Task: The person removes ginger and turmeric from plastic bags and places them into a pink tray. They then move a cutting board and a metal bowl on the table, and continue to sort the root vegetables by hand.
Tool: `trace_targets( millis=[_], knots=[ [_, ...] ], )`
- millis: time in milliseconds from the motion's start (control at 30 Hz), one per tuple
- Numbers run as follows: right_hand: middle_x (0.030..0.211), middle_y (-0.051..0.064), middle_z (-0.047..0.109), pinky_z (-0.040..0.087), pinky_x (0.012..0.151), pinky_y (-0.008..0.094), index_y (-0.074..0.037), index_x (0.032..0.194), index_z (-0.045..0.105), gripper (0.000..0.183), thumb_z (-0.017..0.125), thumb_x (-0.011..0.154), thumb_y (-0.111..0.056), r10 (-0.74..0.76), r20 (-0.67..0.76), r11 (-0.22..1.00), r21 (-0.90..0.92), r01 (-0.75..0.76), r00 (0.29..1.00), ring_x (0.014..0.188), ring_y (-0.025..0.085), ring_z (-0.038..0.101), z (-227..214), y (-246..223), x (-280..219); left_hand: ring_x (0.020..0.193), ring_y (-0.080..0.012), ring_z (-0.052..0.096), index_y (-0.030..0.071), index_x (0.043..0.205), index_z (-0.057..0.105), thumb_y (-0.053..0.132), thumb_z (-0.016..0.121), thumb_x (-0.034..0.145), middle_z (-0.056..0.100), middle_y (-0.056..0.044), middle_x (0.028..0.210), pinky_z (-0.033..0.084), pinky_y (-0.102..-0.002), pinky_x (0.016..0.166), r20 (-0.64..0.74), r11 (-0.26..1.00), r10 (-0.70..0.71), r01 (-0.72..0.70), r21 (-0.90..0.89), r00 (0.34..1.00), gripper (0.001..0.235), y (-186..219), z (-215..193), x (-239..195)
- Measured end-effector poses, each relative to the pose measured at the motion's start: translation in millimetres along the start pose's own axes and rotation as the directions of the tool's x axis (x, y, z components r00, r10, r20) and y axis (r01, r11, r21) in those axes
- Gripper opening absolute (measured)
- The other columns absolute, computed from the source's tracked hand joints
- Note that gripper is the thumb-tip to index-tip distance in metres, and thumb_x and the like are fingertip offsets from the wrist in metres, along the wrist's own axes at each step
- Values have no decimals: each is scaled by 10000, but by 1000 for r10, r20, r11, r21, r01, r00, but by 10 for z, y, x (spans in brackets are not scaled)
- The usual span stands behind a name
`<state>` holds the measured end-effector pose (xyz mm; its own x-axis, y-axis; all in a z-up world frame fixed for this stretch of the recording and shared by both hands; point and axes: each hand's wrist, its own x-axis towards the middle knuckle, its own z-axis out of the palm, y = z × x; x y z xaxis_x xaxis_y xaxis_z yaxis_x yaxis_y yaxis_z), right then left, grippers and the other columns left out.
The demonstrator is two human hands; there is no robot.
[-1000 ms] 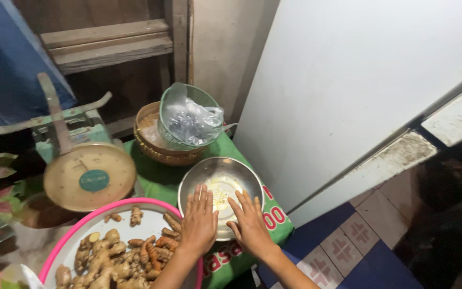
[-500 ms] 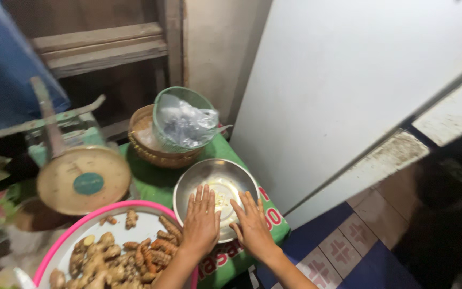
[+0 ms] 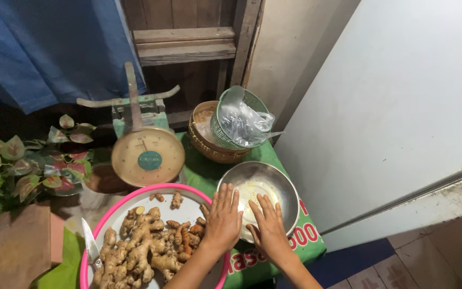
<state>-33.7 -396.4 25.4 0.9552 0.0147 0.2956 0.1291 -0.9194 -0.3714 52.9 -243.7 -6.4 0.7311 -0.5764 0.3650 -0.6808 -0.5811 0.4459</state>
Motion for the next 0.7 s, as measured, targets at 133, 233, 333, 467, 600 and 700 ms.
trace_targets(
  millis=[133, 233, 333, 467, 600, 700],
  knots=[
    [1524, 236, 395, 208, 1177, 607, -59, 1439, 472, 661, 741, 846, -169, 5, -2, 1000, 14, -5, 1000, 1447, 442, 326, 3, 20, 13, 1527, -422, 168, -99, 1474, 397, 261, 497, 998, 284, -300, 1602, 122, -535, 1223, 8, 1000, 10, -10, 7, 1000, 605, 0, 30, 2],
    [1518, 239, 401, 215, 1176, 606, -60, 1432, 480, 653, 745, 844, -165, 8, 0, 1000, 25, -8, 1000, 1439, 445, 337, 37, -5, 2, 1528, -421, 174, -102, 1474, 397, 260, 496, 996, 293, -298, 1598, 124, -533, 1226, 16, 1000, 7, -8, 9, 1000, 607, -9, 32, -15],
    [1518, 246, 399, 220, 1169, 611, -57, 1432, 482, 653, 746, 842, -157, -6, 3, 999, 32, 6, 1000, 1435, 447, 343, 68, -56, 3, 1529, -416, 186, -107, 1473, 402, 259, 500, 993, 303, -295, 1599, 131, -531, 1226, -4, 1000, 12, -12, 18, 1000, 612, -19, 10, -44],
    [1499, 244, 422, 234, 1158, 615, -51, 1423, 488, 646, 740, 836, -145, -33, 10, 999, 35, 32, 999, 1417, 449, 367, 83, -141, 59, 1531, -414, 214, -115, 1462, 420, 263, 507, 1006, 322, -292, 1602, 140, -531, 1228, -51, 1000, 6, -6, 7, 999, 599, -62, -89, -95],
    [1483, 216, 477, 256, 1169, 615, -48, 1405, 504, 592, 722, 861, -129, -75, -22, 993, 87, 77, 997, 1394, 407, 437, 104, -260, 110, 1508, -430, 241, -114, 1416, 475, 275, 520, 993, 365, -302, 1563, 151, -540, 1222, -75, 999, -29, 32, 41, 997, 576, -139, -246, -171],
    [1461, 197, 505, 249, 1171, 634, -43, 1410, 504, 577, 715, 878, -123, -91, -7, 990, 105, 92, 996, 1359, 372, 487, 131, -354, 149, 1500, -434, 260, -109, 1384, 509, 281, 532, 986, 406, -298, 1534, 152, -550, 1220, -91, 997, -58, 63, 54, 994, 558, -198, -357, -226]
  ],
)
